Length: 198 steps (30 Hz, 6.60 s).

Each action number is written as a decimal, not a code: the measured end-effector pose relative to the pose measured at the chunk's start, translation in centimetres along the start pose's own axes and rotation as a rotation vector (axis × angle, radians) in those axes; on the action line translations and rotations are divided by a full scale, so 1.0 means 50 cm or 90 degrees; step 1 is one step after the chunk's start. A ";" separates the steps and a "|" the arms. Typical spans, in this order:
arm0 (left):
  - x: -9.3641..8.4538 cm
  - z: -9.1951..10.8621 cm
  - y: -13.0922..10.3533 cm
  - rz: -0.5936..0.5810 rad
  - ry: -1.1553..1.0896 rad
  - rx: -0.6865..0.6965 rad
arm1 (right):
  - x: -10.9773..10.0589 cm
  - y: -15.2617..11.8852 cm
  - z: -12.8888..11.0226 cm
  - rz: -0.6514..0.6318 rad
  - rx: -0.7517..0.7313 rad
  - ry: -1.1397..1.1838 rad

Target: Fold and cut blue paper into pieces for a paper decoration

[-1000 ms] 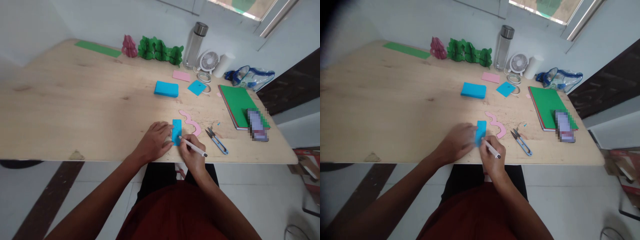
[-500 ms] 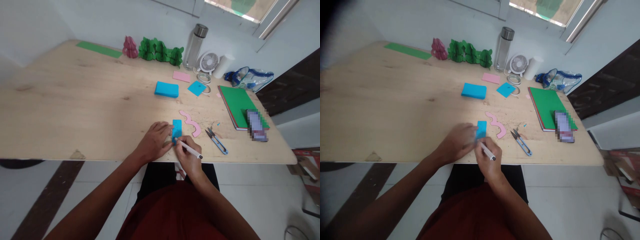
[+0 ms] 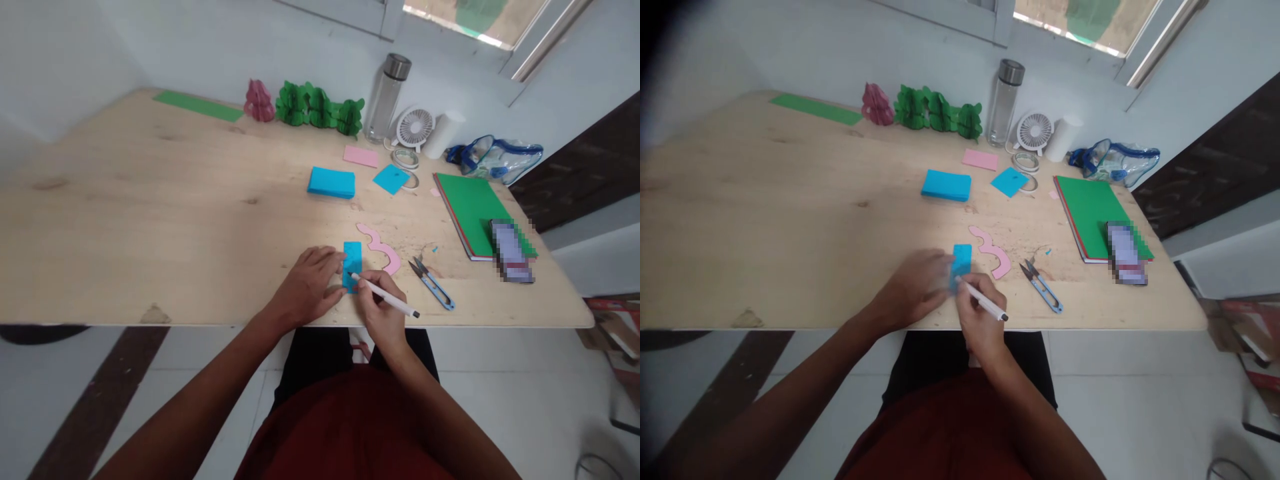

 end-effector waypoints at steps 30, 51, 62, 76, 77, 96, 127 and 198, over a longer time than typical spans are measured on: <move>-0.009 -0.081 0.124 -0.023 0.054 -0.203 | 0.010 0.002 0.035 -0.078 -0.333 -0.372; -0.040 -0.064 0.142 0.022 -0.220 -0.260 | 0.008 0.000 0.032 -0.047 -0.341 -0.344; -0.063 -0.103 0.119 0.182 -0.423 -0.330 | -0.024 0.056 0.042 0.040 -0.372 -0.321; -0.044 -0.152 0.178 0.194 -0.563 -0.319 | 0.004 0.215 0.025 -0.088 -0.348 -0.636; -0.044 -0.153 0.180 0.193 -0.569 -0.317 | 0.008 0.219 0.029 -0.088 -0.341 -0.638; -0.058 -0.095 0.222 0.180 -0.641 -0.256 | 0.006 0.223 0.056 -0.149 -0.066 0.061; -0.003 -0.057 0.193 0.022 -0.625 -0.279 | 0.001 0.229 0.062 -0.094 0.064 0.214; 0.007 -0.081 0.195 0.106 -0.590 -0.292 | 0.007 0.226 0.084 -0.130 0.064 0.189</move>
Point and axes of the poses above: each hand's wrist, its own y-axis towards the middle knuckle, its own x-axis out of the palm, z = x × y, the point moved 3 cm from there along y, towards the middle knuckle, and after that the axes turned 7 degrees about -y, right-handed, at the moved point
